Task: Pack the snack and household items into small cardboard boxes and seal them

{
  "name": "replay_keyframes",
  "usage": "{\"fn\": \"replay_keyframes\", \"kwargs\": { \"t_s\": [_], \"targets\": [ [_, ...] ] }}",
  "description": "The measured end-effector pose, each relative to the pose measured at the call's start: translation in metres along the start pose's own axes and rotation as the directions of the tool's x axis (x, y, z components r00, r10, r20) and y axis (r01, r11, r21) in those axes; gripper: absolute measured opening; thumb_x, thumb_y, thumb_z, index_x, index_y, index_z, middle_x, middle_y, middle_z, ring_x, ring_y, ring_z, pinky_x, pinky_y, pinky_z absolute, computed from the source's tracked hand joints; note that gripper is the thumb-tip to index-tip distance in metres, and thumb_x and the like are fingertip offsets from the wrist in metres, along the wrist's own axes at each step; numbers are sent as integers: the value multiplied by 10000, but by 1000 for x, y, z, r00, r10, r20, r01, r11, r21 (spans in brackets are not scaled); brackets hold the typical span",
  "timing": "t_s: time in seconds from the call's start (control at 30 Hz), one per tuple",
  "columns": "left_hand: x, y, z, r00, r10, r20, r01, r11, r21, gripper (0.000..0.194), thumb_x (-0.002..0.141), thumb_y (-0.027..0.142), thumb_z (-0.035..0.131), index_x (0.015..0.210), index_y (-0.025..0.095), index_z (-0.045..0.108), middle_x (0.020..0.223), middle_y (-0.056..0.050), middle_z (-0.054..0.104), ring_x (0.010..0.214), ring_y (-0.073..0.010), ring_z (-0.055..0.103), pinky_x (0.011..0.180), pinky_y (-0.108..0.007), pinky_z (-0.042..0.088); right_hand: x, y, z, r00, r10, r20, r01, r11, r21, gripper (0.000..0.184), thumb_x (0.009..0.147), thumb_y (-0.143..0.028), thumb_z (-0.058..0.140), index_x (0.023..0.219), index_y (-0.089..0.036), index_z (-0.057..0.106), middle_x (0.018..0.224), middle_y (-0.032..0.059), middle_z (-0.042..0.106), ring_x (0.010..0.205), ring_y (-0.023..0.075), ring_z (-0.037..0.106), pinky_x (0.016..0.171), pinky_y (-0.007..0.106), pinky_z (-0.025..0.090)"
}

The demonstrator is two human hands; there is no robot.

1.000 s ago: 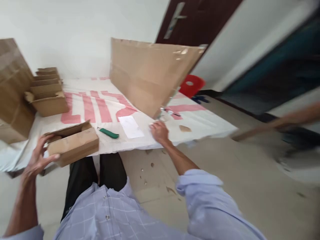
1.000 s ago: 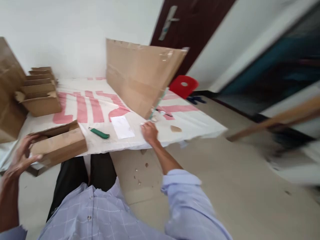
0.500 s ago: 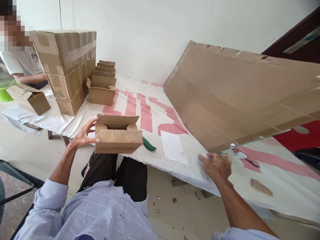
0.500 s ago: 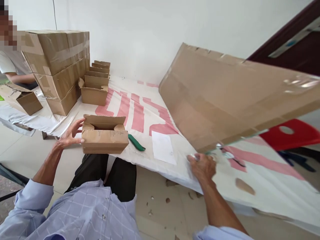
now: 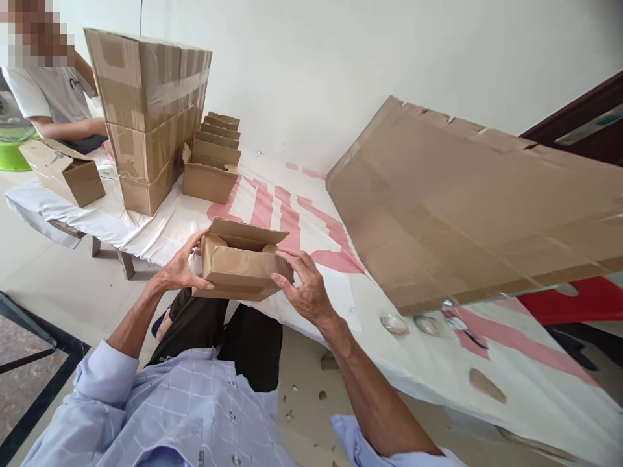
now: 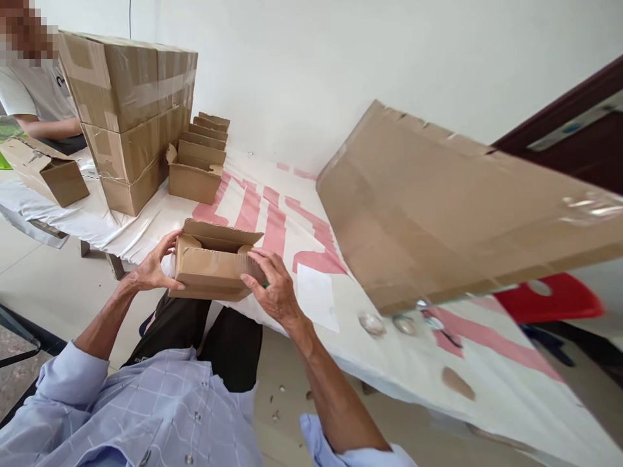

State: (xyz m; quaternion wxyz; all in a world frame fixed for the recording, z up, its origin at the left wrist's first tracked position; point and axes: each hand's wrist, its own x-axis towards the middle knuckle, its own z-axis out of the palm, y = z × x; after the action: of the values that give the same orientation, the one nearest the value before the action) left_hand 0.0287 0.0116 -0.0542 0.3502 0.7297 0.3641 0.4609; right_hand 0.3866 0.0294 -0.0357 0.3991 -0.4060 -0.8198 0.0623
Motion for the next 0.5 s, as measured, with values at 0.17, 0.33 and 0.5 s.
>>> {"fn": "replay_keyframes", "kwargs": {
  "t_s": [0.17,0.33,0.5],
  "targets": [
    [11,16,22,995,28,-92,-28,1000,6,1503,495,760,1042,1732,242,365,1703,-234,456,1599,-510,443,1352,-654,355,-2,9,-4,989,118,85,-127,986,108,493,1048,-632,622,1334,-249,741,1352,148,748,1280,342,698,1114,548,588],
    [15,30,33,991,69,-116,-65,997,35,1376,581,822,969,1668,171,431,1640,-219,509,1545,-504,490,1330,-631,384,-10,18,-12,982,175,65,-183,973,142,456,1031,-605,637,1288,-245,750,1295,139,749,1188,326,710,1047,531,602],
    [10,39,14,991,130,5,-130,982,137,1129,704,678,976,1621,255,471,1633,-202,495,1560,-497,461,1304,-690,398,-8,-3,-4,989,132,-62,-126,988,94,367,994,-534,717,1236,-259,743,1208,121,757,1147,334,702,1016,552,604]
  ]
}}
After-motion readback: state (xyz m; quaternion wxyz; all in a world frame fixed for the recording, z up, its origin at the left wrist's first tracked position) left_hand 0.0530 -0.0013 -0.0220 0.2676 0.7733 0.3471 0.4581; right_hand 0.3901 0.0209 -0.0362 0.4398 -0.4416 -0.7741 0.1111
